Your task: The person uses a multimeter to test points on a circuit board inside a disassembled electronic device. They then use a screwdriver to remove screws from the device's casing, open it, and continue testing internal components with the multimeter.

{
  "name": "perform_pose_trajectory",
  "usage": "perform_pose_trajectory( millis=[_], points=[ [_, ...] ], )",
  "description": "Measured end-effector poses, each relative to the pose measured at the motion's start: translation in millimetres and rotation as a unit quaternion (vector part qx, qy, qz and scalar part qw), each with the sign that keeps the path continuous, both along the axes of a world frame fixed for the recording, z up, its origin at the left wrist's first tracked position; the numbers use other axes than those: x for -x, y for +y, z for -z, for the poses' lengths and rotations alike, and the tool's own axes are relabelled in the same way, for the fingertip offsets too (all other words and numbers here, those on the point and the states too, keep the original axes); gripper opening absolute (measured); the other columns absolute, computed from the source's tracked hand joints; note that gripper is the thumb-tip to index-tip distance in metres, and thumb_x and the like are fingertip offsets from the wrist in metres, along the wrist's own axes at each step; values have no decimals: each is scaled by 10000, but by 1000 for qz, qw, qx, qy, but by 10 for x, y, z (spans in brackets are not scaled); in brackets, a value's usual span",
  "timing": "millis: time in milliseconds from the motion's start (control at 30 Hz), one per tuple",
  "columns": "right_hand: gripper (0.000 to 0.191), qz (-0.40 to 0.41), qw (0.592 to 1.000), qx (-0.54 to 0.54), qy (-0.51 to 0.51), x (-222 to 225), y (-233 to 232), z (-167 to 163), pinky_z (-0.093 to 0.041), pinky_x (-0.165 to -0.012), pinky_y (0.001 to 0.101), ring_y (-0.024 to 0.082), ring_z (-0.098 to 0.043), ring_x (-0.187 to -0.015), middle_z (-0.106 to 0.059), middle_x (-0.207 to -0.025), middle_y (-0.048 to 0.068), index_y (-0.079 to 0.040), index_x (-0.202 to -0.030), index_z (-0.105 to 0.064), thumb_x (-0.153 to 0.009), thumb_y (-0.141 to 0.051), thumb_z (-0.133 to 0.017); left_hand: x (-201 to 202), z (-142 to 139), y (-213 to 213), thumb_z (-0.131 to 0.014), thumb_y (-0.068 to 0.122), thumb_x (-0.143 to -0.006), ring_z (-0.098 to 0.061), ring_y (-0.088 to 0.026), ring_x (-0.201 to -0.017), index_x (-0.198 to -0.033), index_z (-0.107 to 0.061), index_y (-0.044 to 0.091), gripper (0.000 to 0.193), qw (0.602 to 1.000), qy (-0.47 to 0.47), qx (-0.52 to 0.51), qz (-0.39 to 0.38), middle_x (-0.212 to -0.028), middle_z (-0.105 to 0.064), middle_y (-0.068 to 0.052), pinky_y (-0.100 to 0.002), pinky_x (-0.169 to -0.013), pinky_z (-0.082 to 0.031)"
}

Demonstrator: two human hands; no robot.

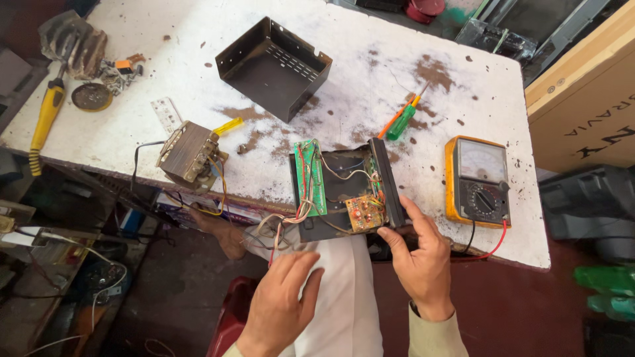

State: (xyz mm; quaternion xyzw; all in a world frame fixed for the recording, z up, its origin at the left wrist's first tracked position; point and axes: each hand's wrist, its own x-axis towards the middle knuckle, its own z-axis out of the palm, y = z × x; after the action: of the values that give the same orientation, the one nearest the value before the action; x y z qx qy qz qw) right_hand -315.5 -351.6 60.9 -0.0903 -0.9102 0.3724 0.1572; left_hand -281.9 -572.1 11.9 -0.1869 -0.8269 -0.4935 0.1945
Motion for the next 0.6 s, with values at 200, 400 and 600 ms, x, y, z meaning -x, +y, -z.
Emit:
perform_pose_trajectory(
  millis=[200,400,600],
  points=[
    [601,-20,995,48,81,-3,-223,-164,-575,-728,282,132,-699,-797,-737,-1145,97,-8,-1355,-630,-794,-78,-833,264,-313,-144,-715,32,-893,-664,-329,-941,-1112,-653,5,230,999,-17,-34,-14,-1008,-674,-137,-393,-805,-541],
    [528,-32,986,-41,161,-312,-430,115,-534,-978,335,205,-680,-1100,-720,-1240,155,57,-1305,-667,-822,-10,-867,-34,-263,-555,-641,-47,-912,-648,-367,-1049,-1197,-609,-6,290,999,-14,-48,-3,-1105,-658,-171,-421,-894,-533],
    [489,-125,972,111,166,-137,-319,751,-533,-1094,334,218,-662,-1189,-687,-1282,170,80,-1366,-627,-922,46,-830,-487,62,-846,-716,60,-933,-683,-313,-971,-1129,-638,44,211,997,46,-61,4,-1074,-673,-124,-407,-856,-556]
  ],
)
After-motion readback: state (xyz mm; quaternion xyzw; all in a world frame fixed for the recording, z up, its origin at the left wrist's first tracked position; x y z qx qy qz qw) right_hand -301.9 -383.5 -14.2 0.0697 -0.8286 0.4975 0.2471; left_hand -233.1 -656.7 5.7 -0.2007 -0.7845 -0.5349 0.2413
